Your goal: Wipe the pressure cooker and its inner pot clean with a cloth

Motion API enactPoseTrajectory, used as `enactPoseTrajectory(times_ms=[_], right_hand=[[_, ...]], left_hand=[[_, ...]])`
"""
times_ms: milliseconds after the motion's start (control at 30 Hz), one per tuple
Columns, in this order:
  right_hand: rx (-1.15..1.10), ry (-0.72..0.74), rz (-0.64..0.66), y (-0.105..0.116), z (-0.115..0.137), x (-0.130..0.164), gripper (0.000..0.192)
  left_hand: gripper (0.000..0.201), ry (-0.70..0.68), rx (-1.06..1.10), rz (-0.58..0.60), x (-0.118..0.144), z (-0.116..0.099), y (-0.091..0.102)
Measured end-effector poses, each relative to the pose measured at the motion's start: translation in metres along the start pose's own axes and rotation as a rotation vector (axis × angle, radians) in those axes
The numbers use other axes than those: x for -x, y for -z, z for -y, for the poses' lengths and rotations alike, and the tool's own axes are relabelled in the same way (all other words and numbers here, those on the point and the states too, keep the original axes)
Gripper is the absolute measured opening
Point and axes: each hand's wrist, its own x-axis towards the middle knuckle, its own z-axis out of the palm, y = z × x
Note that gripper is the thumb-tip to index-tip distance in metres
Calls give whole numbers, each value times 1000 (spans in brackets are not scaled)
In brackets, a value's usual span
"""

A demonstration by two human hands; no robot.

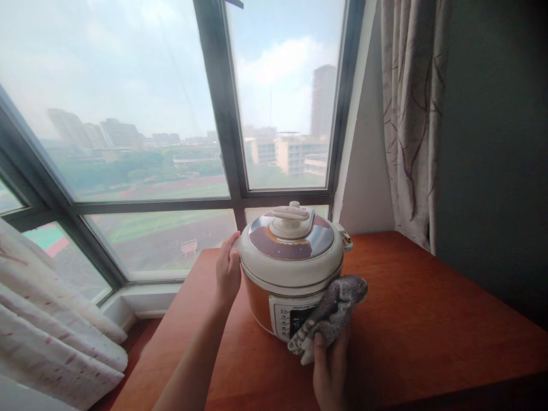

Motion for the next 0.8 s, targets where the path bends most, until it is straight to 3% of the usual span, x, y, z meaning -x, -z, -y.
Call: enactPoseTrajectory(times_ms=[100, 200, 333, 400, 500, 567, 600, 667, 800], right_hand=[[182, 92, -121, -8, 19, 3, 85], [258, 279, -76, -3, 19, -11, 87], [397, 572, 10, 25, 1, -32, 78], [454, 756, 188, 42, 0, -47, 69], [399, 962, 709, 57, 17, -75, 69], [315, 962, 950, 57, 37, -90, 75], [299, 958, 1000, 54, 48, -95, 76], [326, 993, 953, 42, 68, -101, 72], [540, 1214, 568, 11, 106, -103, 49]], left_hand=[[43, -6, -2, 25, 0, 0, 2], [44, -12, 8, 31, 0, 2, 2], [44, -25, 2, 27, 0, 5, 1], [44, -33, 3, 20, 0, 6, 1], [43, -44, 4, 29, 0, 8, 2], [44, -48, 4, 51, 0, 8, 4], [44, -47, 4, 63, -1, 7, 6], [45, -47, 9, 90, -2, 5, 8], [51, -50, 49, 169, -5, 3, 16]])
